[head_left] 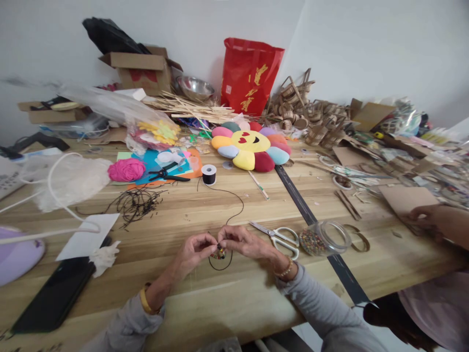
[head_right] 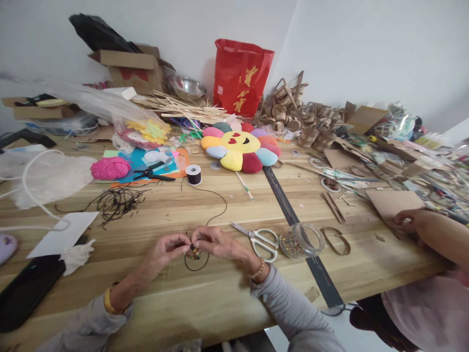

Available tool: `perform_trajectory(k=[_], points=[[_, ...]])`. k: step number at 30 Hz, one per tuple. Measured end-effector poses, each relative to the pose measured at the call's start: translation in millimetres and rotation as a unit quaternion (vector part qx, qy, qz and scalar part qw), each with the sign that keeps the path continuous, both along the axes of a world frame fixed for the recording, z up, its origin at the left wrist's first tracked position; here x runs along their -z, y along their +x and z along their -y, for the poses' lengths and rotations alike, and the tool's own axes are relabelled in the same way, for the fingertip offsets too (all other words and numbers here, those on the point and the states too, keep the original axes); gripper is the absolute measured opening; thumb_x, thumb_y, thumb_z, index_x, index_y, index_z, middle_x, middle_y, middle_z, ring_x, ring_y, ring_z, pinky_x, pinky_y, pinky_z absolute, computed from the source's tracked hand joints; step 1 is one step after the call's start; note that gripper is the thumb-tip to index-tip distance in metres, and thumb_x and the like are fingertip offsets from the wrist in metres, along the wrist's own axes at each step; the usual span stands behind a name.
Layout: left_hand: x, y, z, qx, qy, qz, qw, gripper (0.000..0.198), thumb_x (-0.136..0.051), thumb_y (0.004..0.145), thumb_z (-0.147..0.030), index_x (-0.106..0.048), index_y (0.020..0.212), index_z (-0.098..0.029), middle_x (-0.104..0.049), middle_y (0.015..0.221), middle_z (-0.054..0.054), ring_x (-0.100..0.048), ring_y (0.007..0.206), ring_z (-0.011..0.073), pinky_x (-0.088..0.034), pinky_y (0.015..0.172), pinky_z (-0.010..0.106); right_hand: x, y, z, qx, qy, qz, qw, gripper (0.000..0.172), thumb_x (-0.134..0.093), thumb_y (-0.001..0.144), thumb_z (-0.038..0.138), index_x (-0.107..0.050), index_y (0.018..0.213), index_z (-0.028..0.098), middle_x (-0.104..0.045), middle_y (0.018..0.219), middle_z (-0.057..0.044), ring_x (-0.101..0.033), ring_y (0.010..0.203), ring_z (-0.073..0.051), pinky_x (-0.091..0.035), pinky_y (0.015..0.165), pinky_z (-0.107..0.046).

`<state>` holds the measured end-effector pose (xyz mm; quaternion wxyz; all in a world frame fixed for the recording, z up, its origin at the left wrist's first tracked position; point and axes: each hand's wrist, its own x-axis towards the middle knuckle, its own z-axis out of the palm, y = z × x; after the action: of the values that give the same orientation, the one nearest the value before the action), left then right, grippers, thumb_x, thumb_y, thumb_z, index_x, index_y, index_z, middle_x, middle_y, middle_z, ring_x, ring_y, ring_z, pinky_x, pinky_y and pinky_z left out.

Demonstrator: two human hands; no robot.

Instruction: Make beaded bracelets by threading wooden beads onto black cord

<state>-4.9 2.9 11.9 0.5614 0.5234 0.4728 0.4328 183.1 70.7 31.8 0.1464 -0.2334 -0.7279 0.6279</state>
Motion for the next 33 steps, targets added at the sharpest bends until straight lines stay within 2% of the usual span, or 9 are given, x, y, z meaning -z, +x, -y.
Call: perform_trajectory(k=[5,10,15,19,26,33], points=[[2.5,0.2,-0.4,0.012,-0.013,0.031,0.999,0.028,-0.073,0.069,-0.039,-0.063,0.071,-0.013,-0.068,0.067,0.005,-0.063,0.063,0.0166,-0.051,0.062,0.027,2.3,-1.5,-0.5,-0.002,-0.013,0.001,1.0,0.032,-0.056,0.087,0.046,-0.055,0.085,0.014,-0.051,0.07,0.002,-0.041,0.062,-0.009,-0.033,0.058,-0.021],[8.1,1.8,-0.4,-0.008,0.003,0.021,1.0,0.025,-0.073,0.07,-0.036,-0.064,0.069,-0.012,-0.067,0.065,0.005,-0.063,0.061,0.0162,-0.051,0.06,0.027,2.8,-1.5,-0.5,-0.004,-0.026,-0.006,1.0,0.036,-0.056,0.086,0.05,-0.055,0.085,0.014,-0.051,0.071,0.002,-0.041,0.063,-0.009,-0.032,0.058,-0.021],[12.9,5.4,2.6,-0.065,0.05,-0.036,0.996,0.017,-0.07,0.071,-0.029,-0.064,0.068,-0.013,-0.066,0.064,0.004,-0.062,0.06,0.015,-0.051,0.058,0.024,-0.7,-2.4,0.9,0.009,-0.03,0.003,0.999,0.037,-0.057,0.084,0.051,-0.055,0.082,0.014,-0.049,0.068,0.003,-0.038,0.06,-0.009,-0.031,0.056,-0.021],[12.4,7.8,5.9,-0.097,0.103,-0.092,0.986,0.012,-0.067,0.073,-0.025,-0.064,0.069,-0.014,-0.067,0.064,0.004,-0.062,0.06,0.0144,-0.051,0.057,0.023,0.8,-3.7,0.8,0.011,-0.026,-0.005,1.0,0.038,-0.058,0.083,0.053,-0.055,0.082,0.015,-0.051,0.068,0.002,-0.043,0.063,-0.01,-0.034,0.058,-0.022],[12.1,8.0,8.2,-0.101,0.239,-0.166,0.951,0.006,-0.063,0.077,-0.019,-0.065,0.072,-0.016,-0.069,0.068,0.003,-0.063,0.063,0.014,-0.051,0.062,0.023,4.6,-3.5,-1.3,0.001,-0.016,-0.007,1.0,0.042,-0.056,0.083,0.057,-0.055,0.081,0.014,-0.054,0.069,0.001,-0.047,0.063,-0.01,-0.037,0.058,-0.022],[12.5,6.9,7.3,-0.091,0.242,-0.154,0.954,0.016,-0.059,0.084,-0.024,-0.063,0.071,-0.016,-0.065,0.067,0.003,-0.061,0.064,0.0141,-0.049,0.063,0.024,3.1,-4.4,-0.5,0.012,-0.033,-0.006,0.999,0.042,-0.059,0.081,0.056,-0.056,0.082,0.014,-0.054,0.068,0.001,-0.046,0.062,-0.01,-0.037,0.058,-0.022]])
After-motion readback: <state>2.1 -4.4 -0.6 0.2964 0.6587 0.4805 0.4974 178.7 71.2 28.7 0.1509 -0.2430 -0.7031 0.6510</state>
